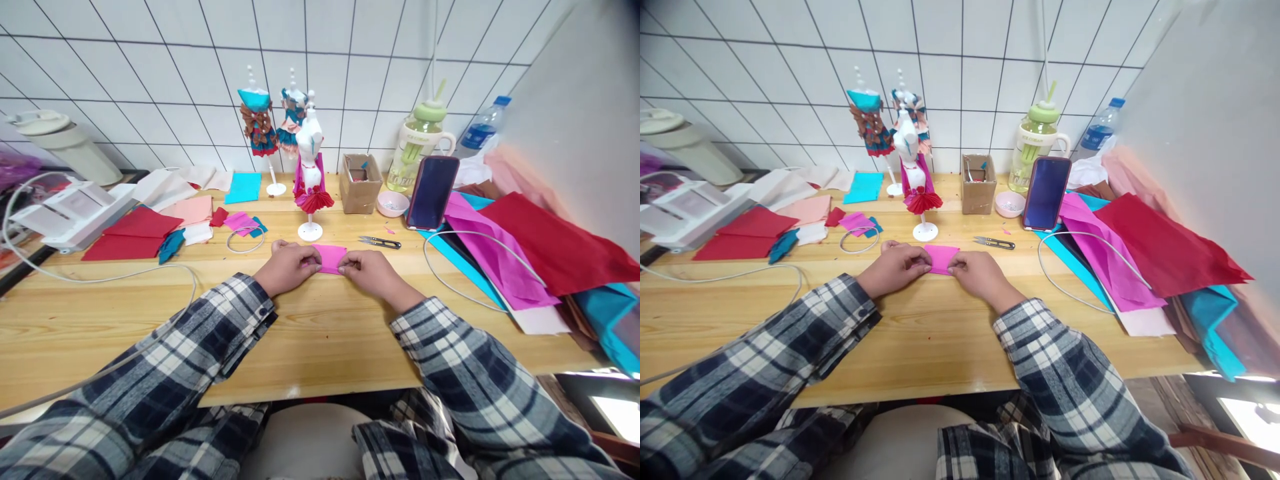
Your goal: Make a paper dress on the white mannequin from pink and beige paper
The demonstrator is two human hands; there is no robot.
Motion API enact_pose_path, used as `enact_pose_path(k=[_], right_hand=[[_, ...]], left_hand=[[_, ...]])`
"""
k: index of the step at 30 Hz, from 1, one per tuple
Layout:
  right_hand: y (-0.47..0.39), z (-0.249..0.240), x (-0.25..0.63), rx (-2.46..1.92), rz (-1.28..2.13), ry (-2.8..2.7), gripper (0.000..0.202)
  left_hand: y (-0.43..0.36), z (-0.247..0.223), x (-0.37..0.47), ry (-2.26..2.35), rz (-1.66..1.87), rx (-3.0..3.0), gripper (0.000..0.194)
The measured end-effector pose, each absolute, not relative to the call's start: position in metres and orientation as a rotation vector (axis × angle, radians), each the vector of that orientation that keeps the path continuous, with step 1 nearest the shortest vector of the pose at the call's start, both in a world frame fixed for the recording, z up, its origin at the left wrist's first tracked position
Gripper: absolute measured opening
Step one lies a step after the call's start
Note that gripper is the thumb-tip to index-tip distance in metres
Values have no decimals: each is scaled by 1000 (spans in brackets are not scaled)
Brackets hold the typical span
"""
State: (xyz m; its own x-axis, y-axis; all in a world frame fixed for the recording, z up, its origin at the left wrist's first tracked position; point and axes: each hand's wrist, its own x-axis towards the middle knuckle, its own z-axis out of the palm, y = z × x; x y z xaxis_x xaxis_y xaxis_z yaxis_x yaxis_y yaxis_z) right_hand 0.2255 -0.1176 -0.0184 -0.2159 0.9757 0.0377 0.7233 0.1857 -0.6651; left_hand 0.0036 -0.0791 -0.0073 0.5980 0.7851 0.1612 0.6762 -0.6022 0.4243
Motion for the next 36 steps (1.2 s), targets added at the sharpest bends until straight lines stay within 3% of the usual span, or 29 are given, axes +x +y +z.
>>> enact_pose_path(k=[14, 23, 27, 36], right_hand=[[-116, -13, 224, -1757, 630, -1992, 9], [-115, -16, 226, -1688, 693, -2007, 9], [-117, -11, 229, -1495, 517, -2064, 20], [-118, -10, 228, -1424, 305, -2404, 15]], left_hand=[[-84, -8, 14, 1251, 544, 2728, 16], [-79, 0, 6, 837, 400, 2996, 20], [-78, -1, 6, 817, 412, 3059, 24], [-79, -4, 8, 883, 428, 2910, 26]])
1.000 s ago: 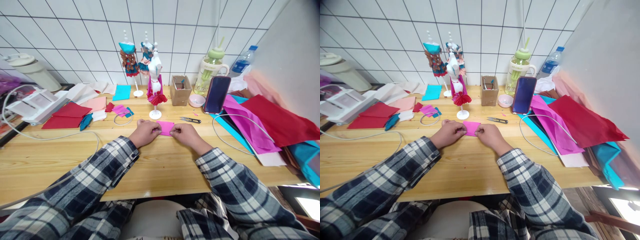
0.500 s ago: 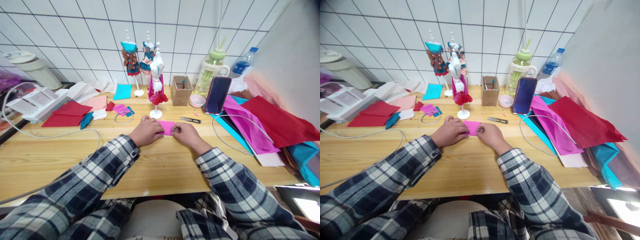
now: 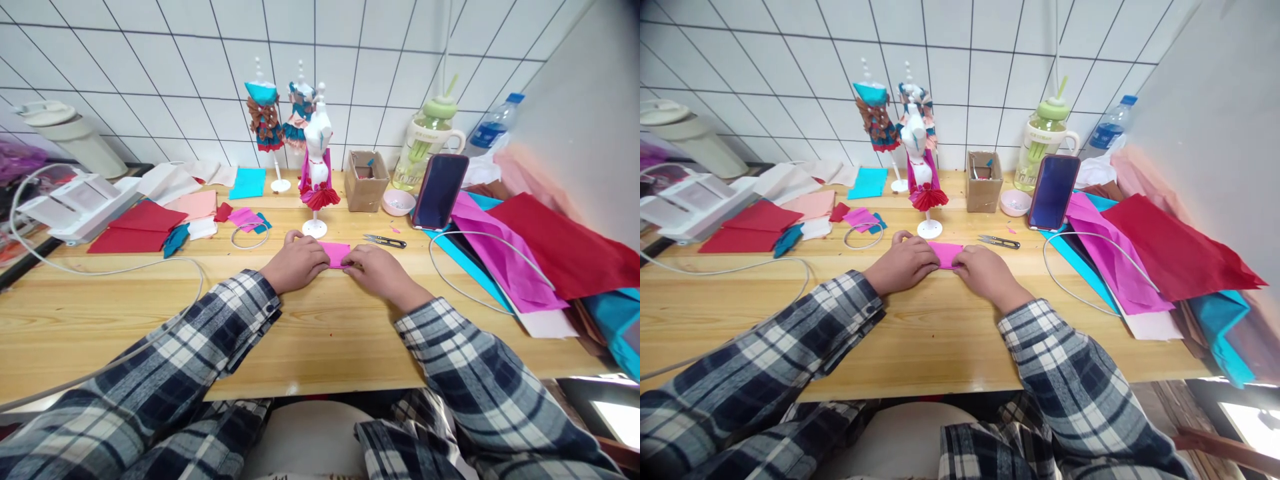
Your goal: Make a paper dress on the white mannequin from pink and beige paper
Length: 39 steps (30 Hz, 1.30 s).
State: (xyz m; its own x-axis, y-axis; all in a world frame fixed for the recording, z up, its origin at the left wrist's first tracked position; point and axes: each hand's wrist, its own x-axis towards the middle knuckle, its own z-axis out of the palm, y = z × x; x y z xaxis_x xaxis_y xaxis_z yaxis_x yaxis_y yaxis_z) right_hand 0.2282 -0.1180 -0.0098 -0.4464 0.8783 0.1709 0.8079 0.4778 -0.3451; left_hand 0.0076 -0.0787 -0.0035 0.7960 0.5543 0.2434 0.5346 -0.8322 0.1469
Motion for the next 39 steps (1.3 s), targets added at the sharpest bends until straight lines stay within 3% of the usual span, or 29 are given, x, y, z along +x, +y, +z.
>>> enact_pose_path(k=[5, 9, 12, 15, 21, 27, 30, 39], right_hand=[[-121, -2, 228, -1407, 454, -2152, 14], [-125, 6, 234, -1186, 1347, -1724, 14], [-126, 6, 234, -1195, 1657, -1651, 15], [-125, 0, 228, -1449, 1283, -1892, 9], [-121, -7, 214, -1545, 571, -2154, 12], [-118, -13, 216, -1548, 597, -2150, 17], [-117, -15, 218, -1546, 585, -2124, 21], [-123, -10, 214, -1598, 458, -2195, 11]], left_hand=[[-76, -3, 5, 1097, 759, 2484, 24], [-64, -4, -6, 1179, 1137, 1865, 40], [-59, -5, -11, 1045, 993, 1787, 51], [-61, -4, -7, 950, 701, 2005, 53], [-75, 4, 6, 944, 423, 2445, 36], [-77, 0, 7, 1045, 365, 2519, 19], [-76, -4, 7, 1044, 377, 2522, 19], [-80, 3, 1, 1056, 463, 2678, 20]])
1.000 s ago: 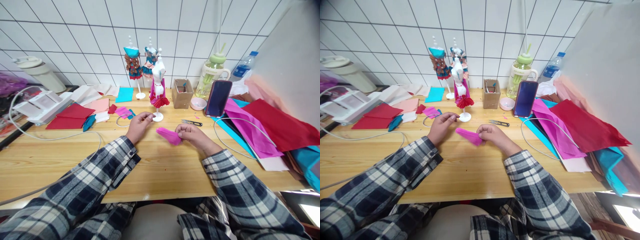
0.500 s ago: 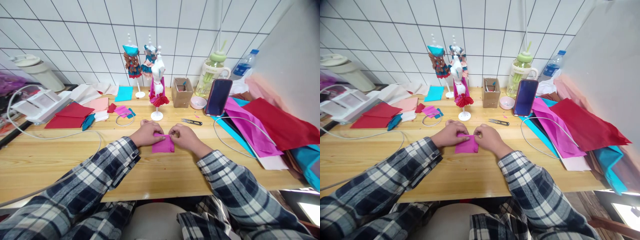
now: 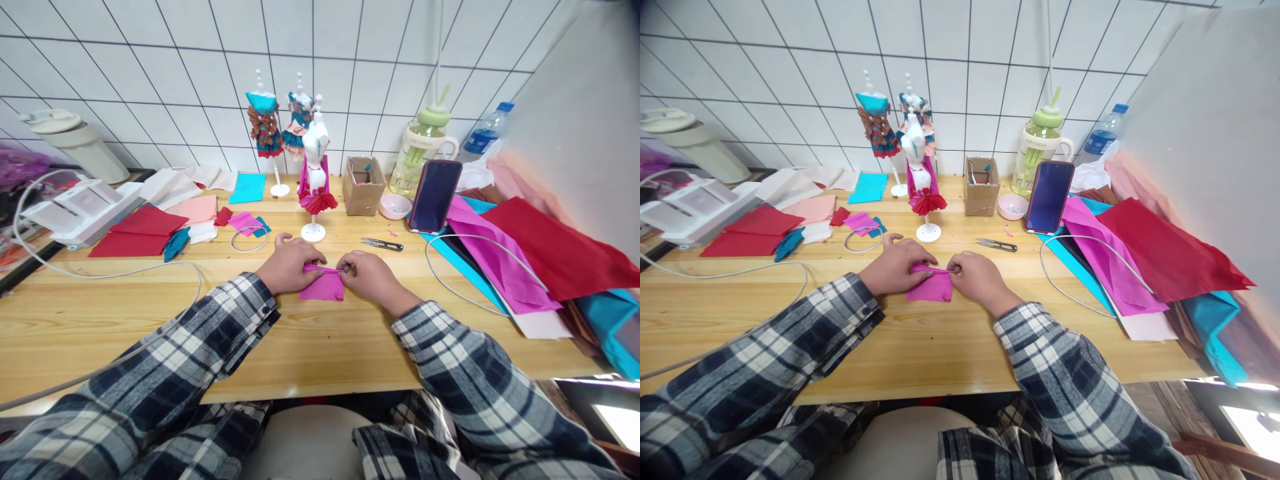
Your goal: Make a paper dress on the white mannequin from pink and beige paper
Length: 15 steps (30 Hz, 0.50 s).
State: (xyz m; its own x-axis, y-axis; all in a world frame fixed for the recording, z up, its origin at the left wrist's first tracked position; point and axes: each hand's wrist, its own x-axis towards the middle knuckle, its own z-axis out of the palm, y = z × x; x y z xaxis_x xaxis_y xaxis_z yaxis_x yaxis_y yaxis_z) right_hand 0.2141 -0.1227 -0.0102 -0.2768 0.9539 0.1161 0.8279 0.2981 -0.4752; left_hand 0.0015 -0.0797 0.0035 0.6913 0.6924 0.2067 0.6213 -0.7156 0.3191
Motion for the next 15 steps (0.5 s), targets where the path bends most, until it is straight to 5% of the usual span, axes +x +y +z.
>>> enact_pose_path(k=[15], right_hand=[[-136, 7, 225, -1417, 105, -2685, 31]], left_hand=[[-84, 13, -6, 687, 334, 3072, 26]])
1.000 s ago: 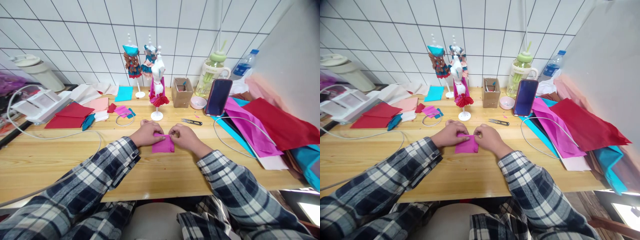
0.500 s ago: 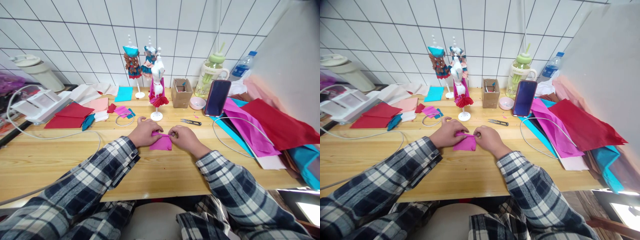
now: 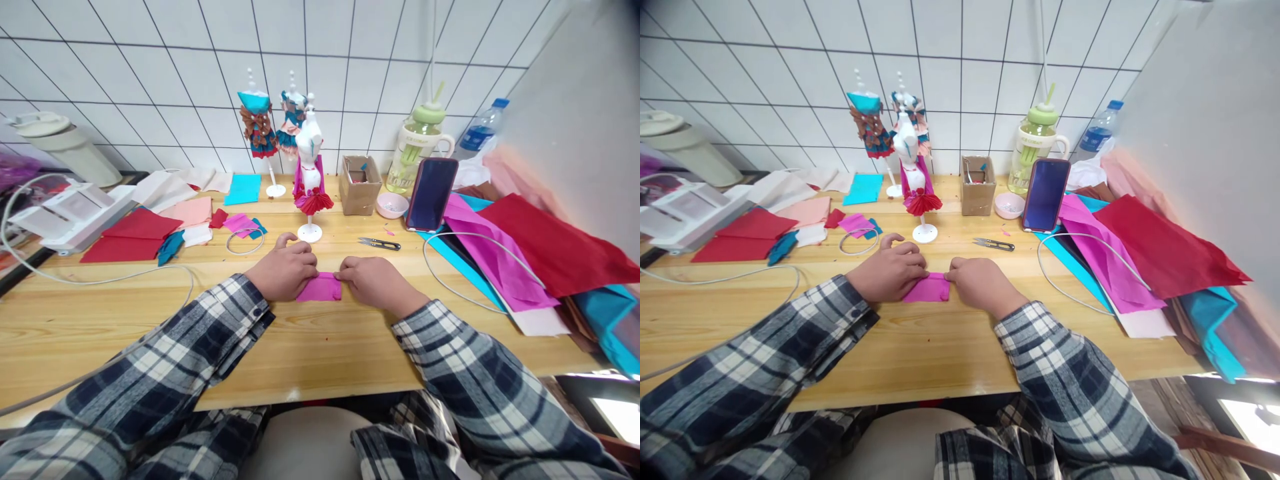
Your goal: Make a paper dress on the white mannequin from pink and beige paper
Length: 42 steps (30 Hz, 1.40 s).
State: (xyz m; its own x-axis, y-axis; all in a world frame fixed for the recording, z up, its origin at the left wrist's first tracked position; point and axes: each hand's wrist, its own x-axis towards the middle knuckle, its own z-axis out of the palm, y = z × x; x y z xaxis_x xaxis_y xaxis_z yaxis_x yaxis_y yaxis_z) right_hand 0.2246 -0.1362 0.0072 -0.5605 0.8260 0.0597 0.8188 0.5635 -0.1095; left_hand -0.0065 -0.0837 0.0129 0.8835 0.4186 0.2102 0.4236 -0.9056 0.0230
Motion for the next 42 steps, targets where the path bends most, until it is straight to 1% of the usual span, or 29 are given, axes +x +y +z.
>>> enact_pose_path(k=[3, 8, 10, 12, 14, 17, 20, 23, 26, 30, 34, 36, 38, 42], right_hand=[[-135, 4, 225, -1425, 198, -2591, 31], [-122, -16, 233, -1474, 705, -2069, 32], [-118, -21, 236, -1489, 814, -1945, 34], [-116, -23, 237, -1479, 815, -1925, 33], [-116, -21, 237, -1475, 766, -1927, 33], [-116, -16, 236, -1491, 693, -1892, 33], [-116, -12, 236, -1497, 629, -1869, 31], [-116, -10, 237, -1495, 585, -1880, 30], [-120, -7, 236, -1482, 511, -1879, 27], [-130, 5, 224, -1349, 412, -1861, 29], [-133, 16, 191, -1183, 537, -1846, 39], [-132, 17, 176, -1155, 587, -1797, 39], [-130, 14, 166, -1180, 617, -1742, 33], [-132, 4, 164, -1236, 645, -1701, 25]], left_hand=[[-85, 11, -9, -716, -336, -3038, 25], [-82, 4, -17, -1013, -472, -3112, 25], [-77, 6, -25, -1113, -547, -3073, 29], [-69, 11, -39, -1225, -622, -2957, 33], [-58, 17, -60, -1367, -625, -2810, 32], [-42, 24, -98, -1494, -352, -2739, 28], [-33, 23, -124, -1619, -196, -2774, 21], [-32, 20, -127, -1728, -114, -2789, 14], [-37, 21, -112, -1758, -231, -2779, 16], [-61, 30, -77, -1605, -651, -2928, 15], [-93, 27, -37, -1448, -805, -3022, 14], [-105, 20, -22, -1427, -877, -3010, 17], [-112, 14, -13, -1387, -875, -3019, 22], [-116, 11, -10, -1352, -706, -3070, 26]])
